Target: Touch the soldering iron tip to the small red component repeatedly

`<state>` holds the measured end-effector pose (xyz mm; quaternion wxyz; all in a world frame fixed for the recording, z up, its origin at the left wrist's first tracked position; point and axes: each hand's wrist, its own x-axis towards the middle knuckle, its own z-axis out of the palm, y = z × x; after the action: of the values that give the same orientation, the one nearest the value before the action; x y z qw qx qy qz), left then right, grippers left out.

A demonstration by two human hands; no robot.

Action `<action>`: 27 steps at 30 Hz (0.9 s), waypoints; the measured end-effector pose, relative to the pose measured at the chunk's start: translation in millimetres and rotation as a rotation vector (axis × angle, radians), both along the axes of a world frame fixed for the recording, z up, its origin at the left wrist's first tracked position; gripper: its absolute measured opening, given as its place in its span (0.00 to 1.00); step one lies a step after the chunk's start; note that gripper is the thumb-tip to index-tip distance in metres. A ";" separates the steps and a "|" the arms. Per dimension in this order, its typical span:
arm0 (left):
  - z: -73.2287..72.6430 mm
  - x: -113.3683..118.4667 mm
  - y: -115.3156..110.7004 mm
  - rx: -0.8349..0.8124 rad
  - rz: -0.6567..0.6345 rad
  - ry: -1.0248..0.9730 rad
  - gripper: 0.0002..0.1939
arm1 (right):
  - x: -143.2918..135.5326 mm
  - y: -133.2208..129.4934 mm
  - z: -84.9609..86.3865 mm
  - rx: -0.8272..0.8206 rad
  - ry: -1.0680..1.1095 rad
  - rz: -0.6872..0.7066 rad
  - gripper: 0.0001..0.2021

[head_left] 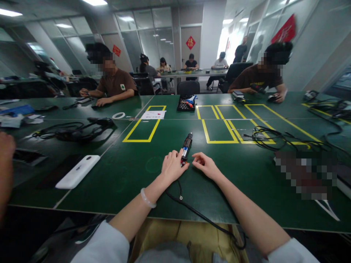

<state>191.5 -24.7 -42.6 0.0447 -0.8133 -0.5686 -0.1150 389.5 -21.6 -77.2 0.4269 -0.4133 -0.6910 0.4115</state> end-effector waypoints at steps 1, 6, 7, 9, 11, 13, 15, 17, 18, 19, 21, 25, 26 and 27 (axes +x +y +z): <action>0.2 -8.0 -0.8 0.003 0.012 0.010 0.35 | 0.1 -0.2 0.0 -0.006 0.003 0.002 0.15; 1.7 -57.4 -3.2 -0.019 0.114 0.064 0.34 | -0.3 -2.4 2.2 -0.014 -0.037 0.004 0.13; 2.3 -68.5 -3.3 -0.024 0.139 0.076 0.34 | -0.5 -2.7 2.6 -0.013 -0.046 -0.001 0.12; 4.1 -91.3 -2.9 -0.035 0.193 0.100 0.35 | -1.0 -3.1 3.0 -0.009 -0.064 -0.011 0.12; 6.2 -114.5 -2.1 -0.054 0.253 0.125 0.36 | -1.3 -3.2 3.3 -0.005 -0.078 -0.018 0.12; 8.1 -137.8 -1.6 -0.080 0.322 0.143 0.36 | -1.5 -3.3 3.9 -0.004 -0.088 -0.022 0.11; 9.7 -161.3 -2.2 -0.111 0.391 0.156 0.37 | -1.5 -3.6 4.7 -0.004 -0.097 -0.024 0.11; 10.7 -184.7 -4.1 -0.137 0.451 0.166 0.38 | -1.4 -3.9 5.4 -0.004 -0.106 -0.024 0.11; 11.2 -196.5 -5.5 -0.147 0.475 0.168 0.39 | -1.4 -4.0 5.5 -0.003 -0.110 -0.023 0.11; 11.6 -208.1 -6.9 -0.154 0.499 0.167 0.39 | -1.3 -4.1 5.6 -0.003 -0.113 -0.021 0.10; 12.8 -230.4 -9.8 -0.170 0.543 0.159 0.41 | -1.3 -4.1 5.4 -0.001 -0.119 -0.017 0.10; 16.7 -263.0 -15.1 -0.210 0.649 0.151 0.40 | -1.7 -4.5 5.7 0.002 -0.133 -0.017 0.10; 17.7 -266.7 -16.9 -0.216 0.678 0.160 0.38 | -1.9 -4.7 6.0 0.003 -0.136 -0.018 0.09; 18.6 -268.3 -19.2 -0.212 0.704 0.179 0.37 | -2.2 -4.8 6.3 0.004 -0.138 -0.019 0.09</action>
<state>-76.8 -43.9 -24.0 0.0469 -0.5751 -0.8158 0.0385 387.3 -26.5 -70.8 0.3831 -0.4463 -0.7156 0.3768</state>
